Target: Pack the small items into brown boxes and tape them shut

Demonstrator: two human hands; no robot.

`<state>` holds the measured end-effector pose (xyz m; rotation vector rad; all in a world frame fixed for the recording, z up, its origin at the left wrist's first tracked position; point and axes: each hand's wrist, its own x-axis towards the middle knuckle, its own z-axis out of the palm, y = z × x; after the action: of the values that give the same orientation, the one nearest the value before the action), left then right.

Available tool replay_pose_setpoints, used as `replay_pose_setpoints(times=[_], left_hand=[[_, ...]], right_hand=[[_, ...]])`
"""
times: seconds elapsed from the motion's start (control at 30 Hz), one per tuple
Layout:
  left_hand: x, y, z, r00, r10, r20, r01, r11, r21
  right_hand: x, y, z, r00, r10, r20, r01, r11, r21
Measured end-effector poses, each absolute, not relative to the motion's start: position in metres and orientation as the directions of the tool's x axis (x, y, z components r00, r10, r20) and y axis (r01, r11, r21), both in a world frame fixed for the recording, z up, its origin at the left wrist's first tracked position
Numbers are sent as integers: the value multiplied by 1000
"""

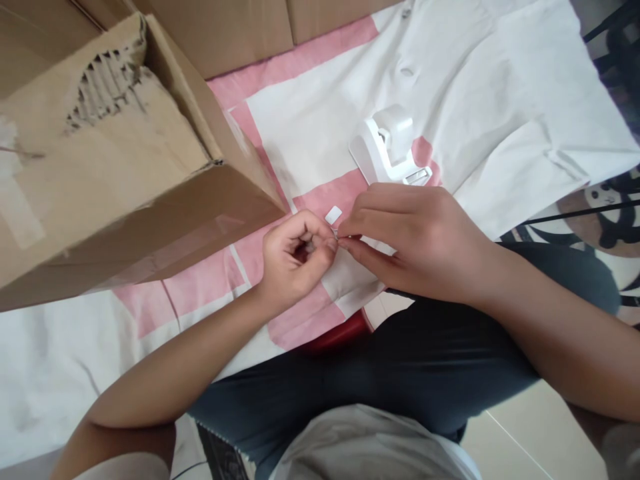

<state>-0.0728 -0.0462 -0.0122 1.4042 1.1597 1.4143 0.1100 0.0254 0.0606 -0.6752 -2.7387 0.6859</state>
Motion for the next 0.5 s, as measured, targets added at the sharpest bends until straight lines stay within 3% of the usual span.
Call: replay_pose_setpoints(times=[0.5], left_hand=[[-72, -47, -10, 4, 945, 328, 139, -325, 935]], right_hand=[[107, 20, 66, -856, 512, 70, 414, 761, -500]])
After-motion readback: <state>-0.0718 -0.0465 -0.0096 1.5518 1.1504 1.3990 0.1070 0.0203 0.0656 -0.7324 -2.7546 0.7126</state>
